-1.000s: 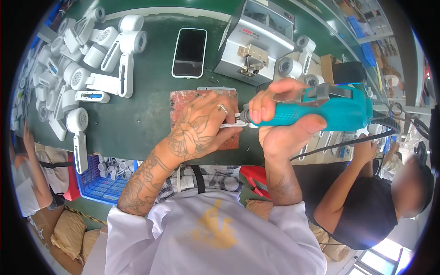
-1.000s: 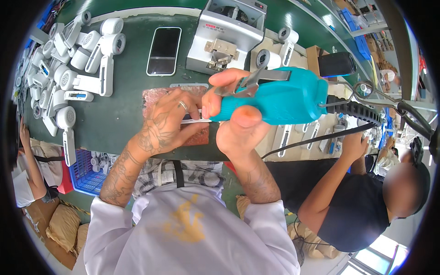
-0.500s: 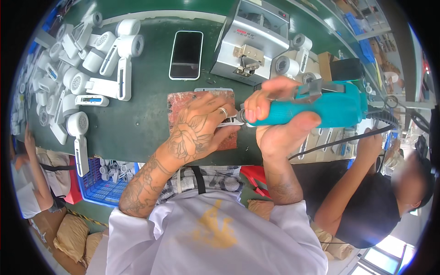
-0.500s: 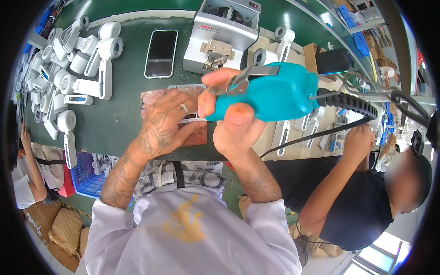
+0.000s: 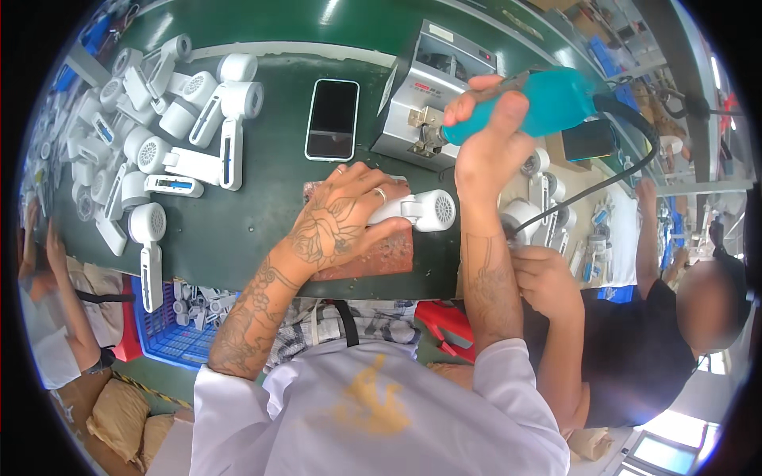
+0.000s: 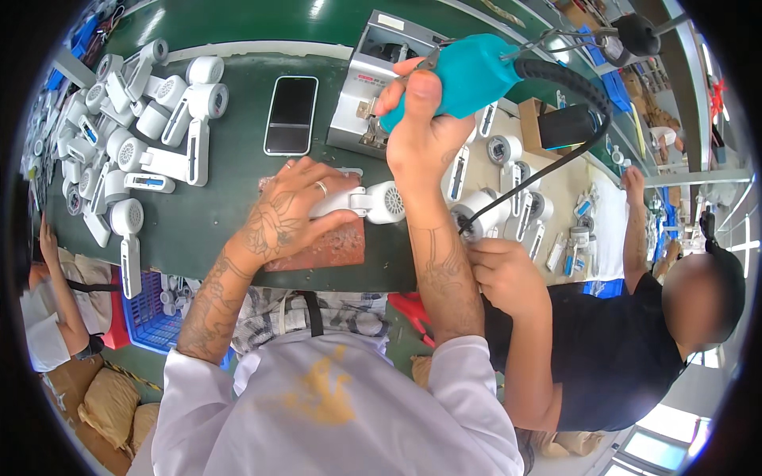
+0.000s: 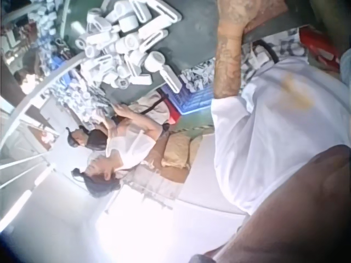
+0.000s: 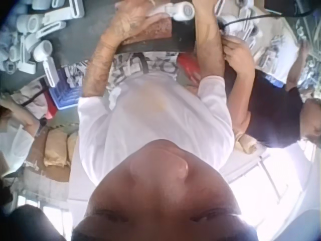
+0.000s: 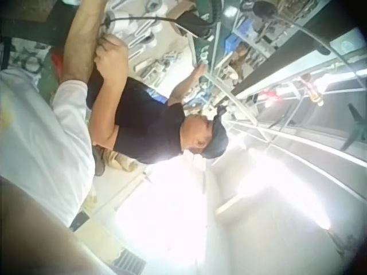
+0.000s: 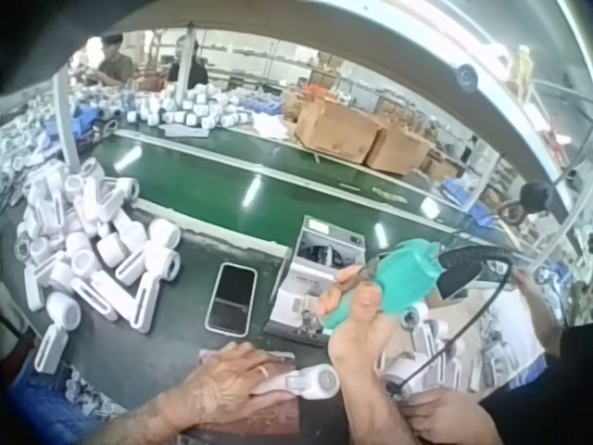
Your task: Assembling small handheld fans by joining plastic housing parts and using an electric screwdriver to secure them.
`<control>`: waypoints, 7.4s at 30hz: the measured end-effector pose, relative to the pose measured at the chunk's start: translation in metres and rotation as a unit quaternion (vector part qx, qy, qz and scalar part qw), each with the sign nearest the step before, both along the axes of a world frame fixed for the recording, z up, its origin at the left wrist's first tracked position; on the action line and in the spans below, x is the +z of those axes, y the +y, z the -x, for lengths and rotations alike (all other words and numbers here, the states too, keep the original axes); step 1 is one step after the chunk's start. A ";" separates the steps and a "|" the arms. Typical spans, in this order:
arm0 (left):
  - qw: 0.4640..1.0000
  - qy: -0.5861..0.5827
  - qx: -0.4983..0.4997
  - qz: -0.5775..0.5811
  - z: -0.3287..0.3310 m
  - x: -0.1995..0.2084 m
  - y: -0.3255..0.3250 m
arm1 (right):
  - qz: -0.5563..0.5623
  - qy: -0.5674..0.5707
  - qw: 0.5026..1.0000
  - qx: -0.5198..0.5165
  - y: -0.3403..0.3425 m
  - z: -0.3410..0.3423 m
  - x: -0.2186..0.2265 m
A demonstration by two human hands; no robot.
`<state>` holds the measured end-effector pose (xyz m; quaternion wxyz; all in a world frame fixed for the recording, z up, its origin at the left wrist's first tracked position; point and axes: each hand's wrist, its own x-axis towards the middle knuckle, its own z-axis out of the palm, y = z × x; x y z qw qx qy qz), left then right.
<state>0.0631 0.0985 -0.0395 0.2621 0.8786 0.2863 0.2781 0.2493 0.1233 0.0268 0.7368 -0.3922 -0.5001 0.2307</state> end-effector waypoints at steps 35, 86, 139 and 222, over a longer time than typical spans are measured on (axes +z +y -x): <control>0.999 -0.004 0.018 -0.032 -0.003 0.003 -0.003 | 0.127 0.034 0.990 0.049 -0.049 0.015 -0.025; 0.998 -0.004 -0.002 -0.067 -0.009 0.014 -0.009 | 0.067 0.000 0.998 0.008 -0.076 0.019 -0.042; 0.877 -0.110 -0.091 0.459 -0.050 -0.030 -0.175 | 0.195 -0.052 0.979 -0.035 -0.257 -0.042 -0.035; 0.797 -0.376 0.024 0.471 0.003 0.005 -0.184 | 0.115 -0.328 0.921 -0.174 -0.243 0.073 -0.036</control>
